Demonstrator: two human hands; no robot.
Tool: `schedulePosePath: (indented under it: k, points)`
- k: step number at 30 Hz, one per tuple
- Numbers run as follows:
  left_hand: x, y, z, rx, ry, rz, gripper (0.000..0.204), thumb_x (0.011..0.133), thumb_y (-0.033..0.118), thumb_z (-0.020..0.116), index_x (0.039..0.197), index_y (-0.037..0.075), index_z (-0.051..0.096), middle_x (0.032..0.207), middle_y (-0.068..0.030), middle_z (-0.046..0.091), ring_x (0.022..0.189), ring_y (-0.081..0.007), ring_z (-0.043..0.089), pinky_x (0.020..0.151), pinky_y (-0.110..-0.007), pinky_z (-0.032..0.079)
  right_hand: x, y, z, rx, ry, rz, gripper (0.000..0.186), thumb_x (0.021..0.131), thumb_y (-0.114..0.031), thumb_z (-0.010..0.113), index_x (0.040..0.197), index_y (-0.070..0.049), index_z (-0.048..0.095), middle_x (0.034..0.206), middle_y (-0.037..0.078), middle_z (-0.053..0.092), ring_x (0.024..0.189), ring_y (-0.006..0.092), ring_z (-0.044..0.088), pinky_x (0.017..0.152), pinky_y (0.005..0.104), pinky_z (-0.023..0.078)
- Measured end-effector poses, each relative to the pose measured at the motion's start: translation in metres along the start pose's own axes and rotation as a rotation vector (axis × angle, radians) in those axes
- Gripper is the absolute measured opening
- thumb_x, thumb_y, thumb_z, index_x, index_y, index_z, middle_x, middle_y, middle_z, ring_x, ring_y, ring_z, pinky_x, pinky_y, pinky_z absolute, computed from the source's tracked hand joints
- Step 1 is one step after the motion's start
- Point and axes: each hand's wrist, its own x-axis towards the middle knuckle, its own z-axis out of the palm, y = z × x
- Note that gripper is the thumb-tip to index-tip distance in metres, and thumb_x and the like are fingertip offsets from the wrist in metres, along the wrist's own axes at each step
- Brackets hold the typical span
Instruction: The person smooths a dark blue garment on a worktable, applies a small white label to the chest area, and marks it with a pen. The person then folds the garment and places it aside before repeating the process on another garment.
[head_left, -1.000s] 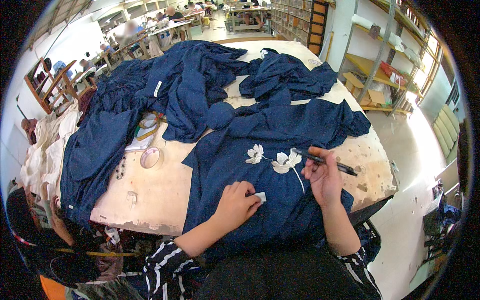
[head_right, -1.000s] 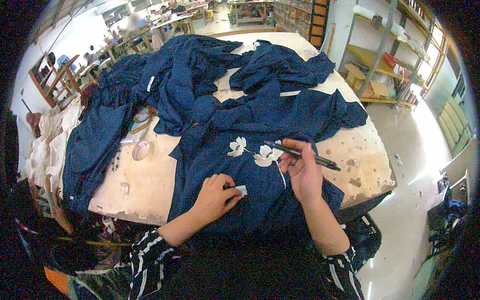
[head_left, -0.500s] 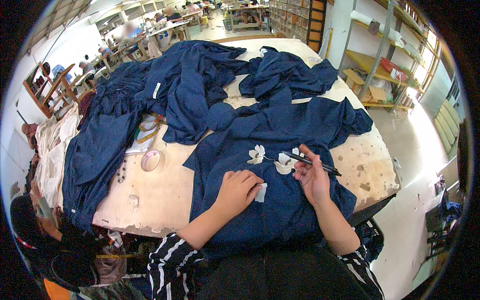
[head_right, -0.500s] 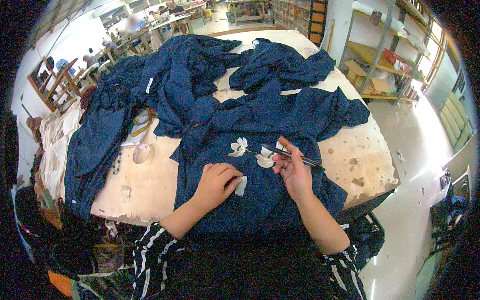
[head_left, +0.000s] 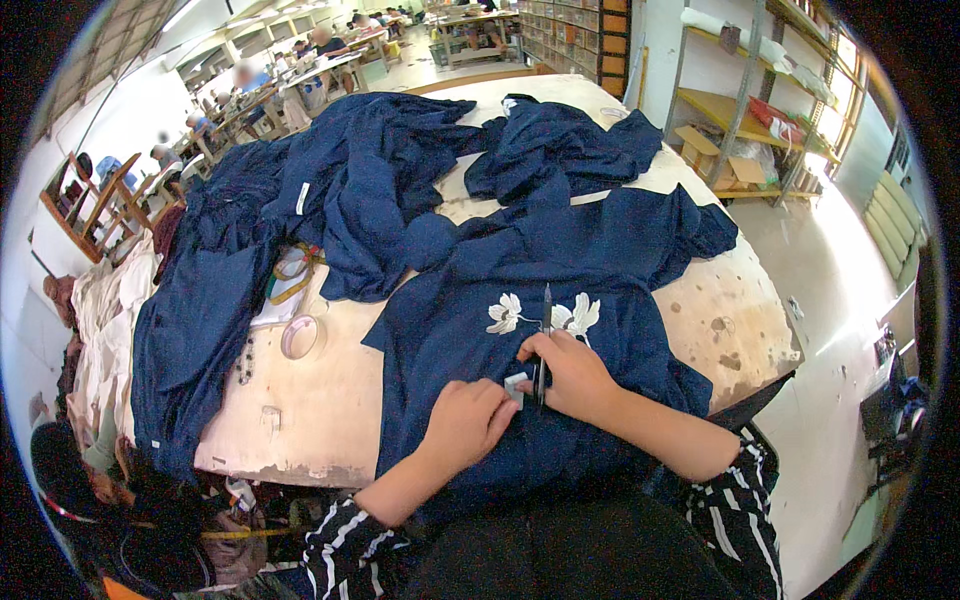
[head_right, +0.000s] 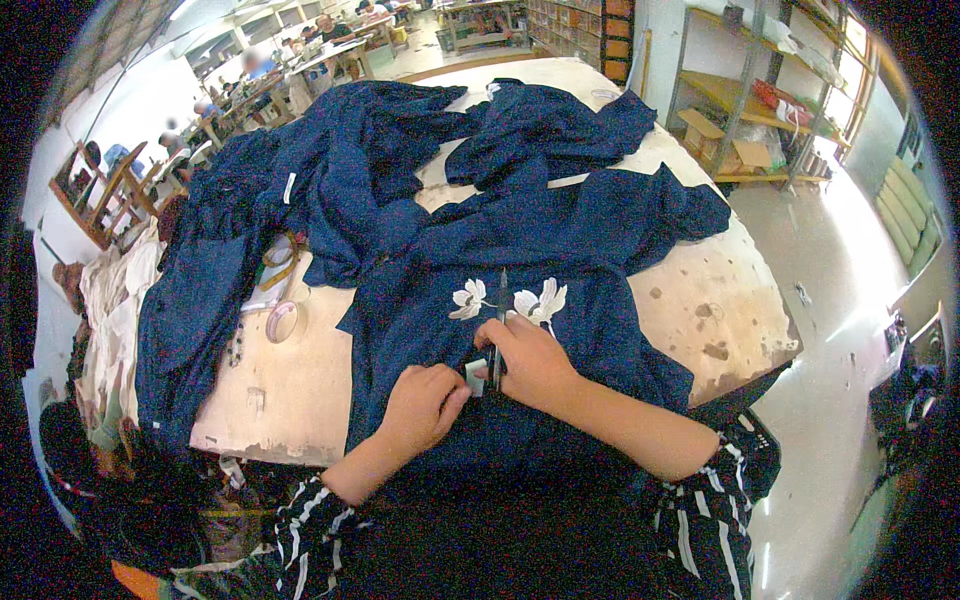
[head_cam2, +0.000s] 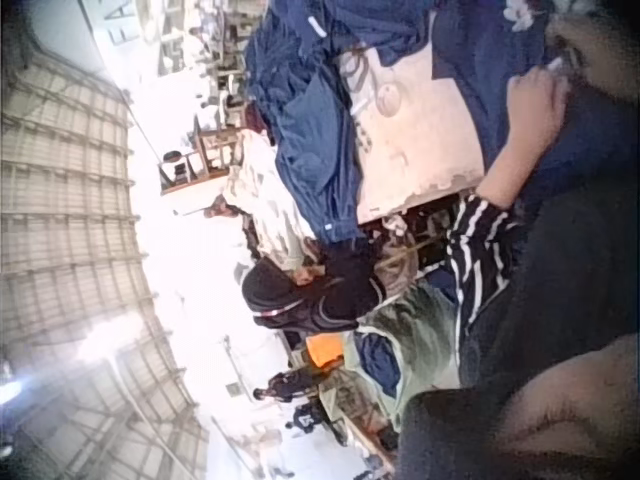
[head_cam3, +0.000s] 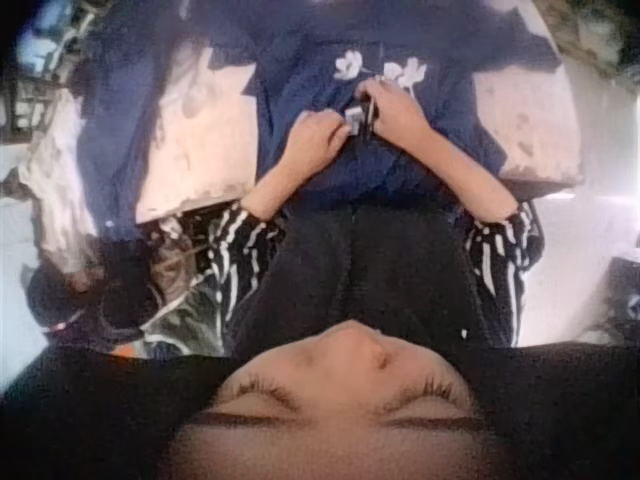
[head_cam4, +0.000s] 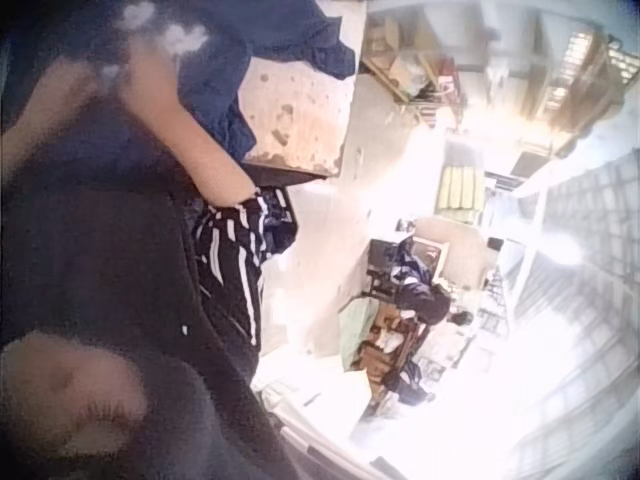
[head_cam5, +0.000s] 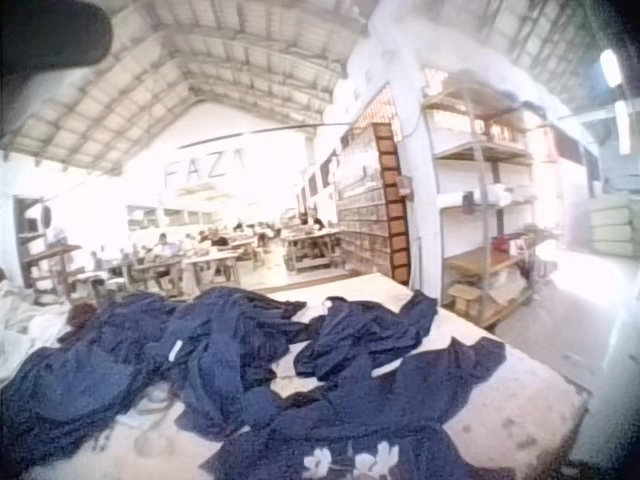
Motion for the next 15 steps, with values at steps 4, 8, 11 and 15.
schedulePosePath:
  k: [4, 8, 11, 15]
  points:
    - [-0.018, 0.011, 0.013, 0.121, 0.025, 0.177, 0.050, 0.081, 0.043, 0.060, 0.110, 0.002, 0.058, 0.117, -0.0133, 0.056, 0.107, -0.0255, 0.054, 0.087, -0.040, 0.039, 0.014, 0.011, 0.008, 0.000, -0.014, -0.003, 0.034, 0.074, -0.021, 0.070, 0.099, -0.008, 0.049, 0.095, 0.017, 0.057, 0.087, 0.0376, 0.058, 0.073, 0.0443, 0.047]
    - [-0.025, 0.017, 0.017, 0.197, -0.026, 0.203, 0.053, 0.081, 0.044, 0.059, 0.113, 0.001, 0.057, 0.123, -0.0129, 0.055, 0.114, -0.0229, 0.052, 0.097, -0.044, 0.034, 0.026, 0.016, 0.010, -0.019, -0.041, -0.045, 0.037, 0.075, -0.021, 0.069, 0.102, -0.007, 0.046, 0.096, 0.017, 0.057, 0.088, 0.0387, 0.058, 0.073, 0.0451, 0.047]
    - [-0.024, 0.015, 0.016, 0.184, 0.012, 0.217, 0.047, 0.081, 0.043, 0.059, 0.108, 0.004, 0.059, 0.118, -0.0111, 0.058, 0.108, -0.0220, 0.055, 0.096, -0.044, 0.035, 0.027, 0.024, 0.015, 0.016, -0.032, -0.013, 0.039, 0.075, -0.021, 0.070, 0.102, -0.007, 0.046, 0.097, 0.018, 0.057, 0.089, 0.0390, 0.058, 0.075, 0.0451, 0.047]
    - [-0.008, 0.003, 0.010, 0.100, -0.121, 0.121, 0.029, 0.081, 0.033, 0.061, 0.097, 0.008, 0.060, 0.106, -0.0086, 0.061, 0.096, -0.0237, 0.058, 0.087, -0.042, 0.039, 0.027, 0.030, 0.023, 0.087, 0.002, -0.001, 0.040, 0.075, -0.022, 0.072, 0.102, -0.007, 0.045, 0.097, 0.018, 0.056, 0.089, 0.0390, 0.057, 0.076, 0.0443, 0.046]
